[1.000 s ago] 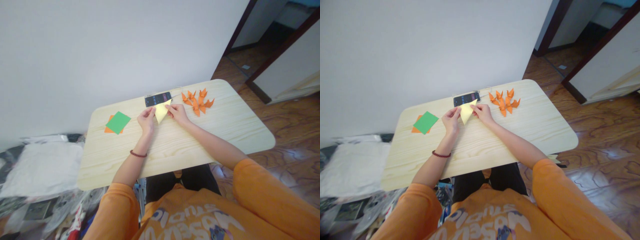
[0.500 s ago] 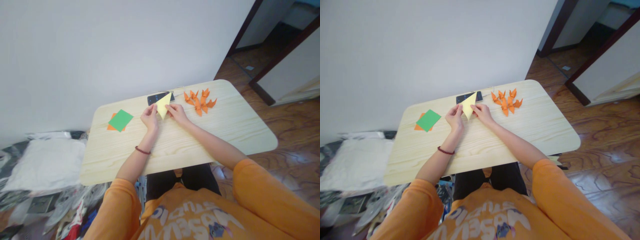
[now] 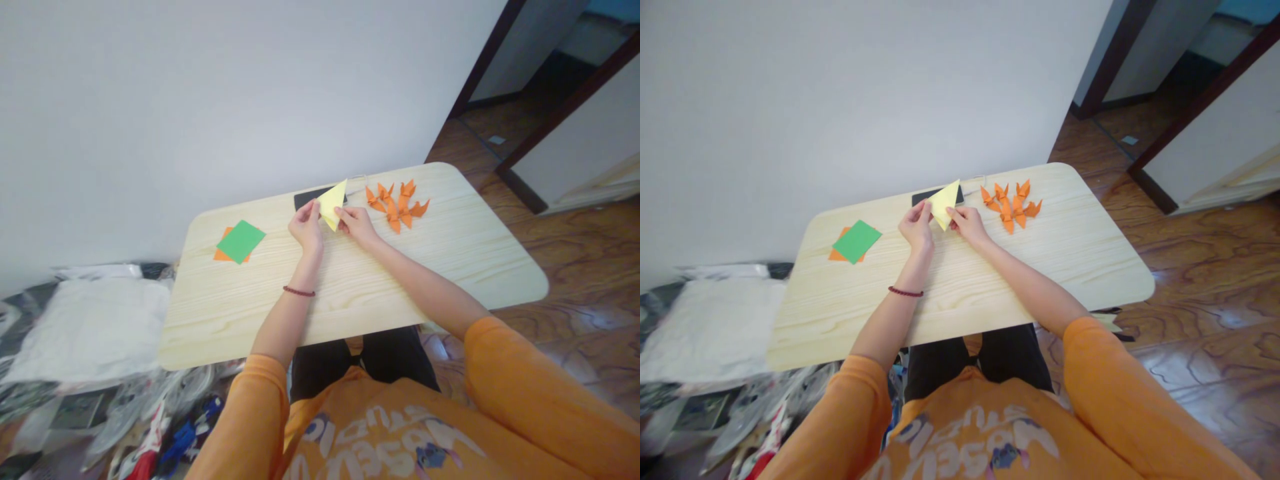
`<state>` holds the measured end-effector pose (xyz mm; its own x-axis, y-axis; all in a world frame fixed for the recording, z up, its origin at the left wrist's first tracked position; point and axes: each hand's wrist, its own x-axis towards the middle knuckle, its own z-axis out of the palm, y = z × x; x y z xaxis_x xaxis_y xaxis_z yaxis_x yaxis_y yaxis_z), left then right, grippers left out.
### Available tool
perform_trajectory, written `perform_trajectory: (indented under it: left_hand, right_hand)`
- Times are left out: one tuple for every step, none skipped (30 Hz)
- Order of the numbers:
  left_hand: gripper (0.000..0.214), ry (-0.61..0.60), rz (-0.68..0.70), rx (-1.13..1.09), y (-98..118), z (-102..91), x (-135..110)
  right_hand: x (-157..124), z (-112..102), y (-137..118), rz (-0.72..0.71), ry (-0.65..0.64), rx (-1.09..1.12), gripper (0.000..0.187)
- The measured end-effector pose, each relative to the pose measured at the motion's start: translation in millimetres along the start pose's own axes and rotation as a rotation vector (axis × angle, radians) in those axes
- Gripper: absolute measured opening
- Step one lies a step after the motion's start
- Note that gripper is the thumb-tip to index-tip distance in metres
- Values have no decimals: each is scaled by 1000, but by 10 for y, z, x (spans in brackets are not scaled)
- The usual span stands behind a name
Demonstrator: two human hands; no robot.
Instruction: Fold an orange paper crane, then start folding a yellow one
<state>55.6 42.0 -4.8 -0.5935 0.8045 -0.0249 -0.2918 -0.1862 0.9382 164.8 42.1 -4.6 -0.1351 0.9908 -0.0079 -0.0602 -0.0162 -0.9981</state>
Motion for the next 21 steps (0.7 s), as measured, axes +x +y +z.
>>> perform_trajectory:
  left_hand:
    - [14,7,3,-4,-10,13,-4]
    - [14,15,12,-11,-19,23,-11]
    - [14,21,25,-17,-25,32,-18]
    - [13,29,40,-25,-28,38,-26]
    - [13,37,54,-30,-29,43,-33]
    - [12,49,66,-33,-27,47,-40]
    - [12,62,71,-36,-23,50,-48]
    - [11,72,68,-38,-17,54,-56]
    - [11,85,58,-45,-9,57,-65]
    - [10,96,42,-57,0,61,-75]
    - [9,106,20,-72,10,65,-85]
    - [9,122,-3,-87,21,69,-96]
    - [8,144,-26,-99,32,73,-106]
    - [8,160,-45,-111,43,76,-116]
    - [8,178,-54,-122,54,78,-125]
    - [8,190,-61,-132,64,79,-132]
    - [9,198,-61,-139,75,80,-137]
    - [9,209,-61,-142,84,80,-141]
    - [10,213,-57,-145,93,80,-141]
    - [10,221,-56,-148,102,78,-140]
    - [10,231,-57,-152,109,76,-137]
  right_hand:
    - [3,0,10,11,0,16,47]
    - [6,3,21,29,-7,41,45]
    - [10,8,31,46,-19,70,43]
    - [13,14,40,61,-33,93,41]
    - [16,21,47,71,-47,106,39]
    - [17,27,52,75,-58,105,37]
    - [17,32,56,71,-65,89,36]
    - [16,35,58,59,-70,60,35]
    - [14,36,61,39,-68,23,35]
    - [11,36,64,14,-60,-21,37]
    - [7,36,68,-12,-48,-69,40]
    - [2,35,73,-35,-33,-119,44]
    - [-3,34,79,-48,-21,-164,47]
    - [-8,35,85,-54,-15,-198,49]
    - [-14,36,90,-54,-18,-217,50]
    - [-19,39,94,-54,-32,-217,50]
    - [-24,43,96,-53,-54,-200,48]
    - [-29,47,97,-53,-78,-174,46]
    - [-33,52,94,-52,-102,-146,43]
    - [-37,58,90,-49,-122,-124,39]
    - [-40,63,83,-45,-136,-111,36]
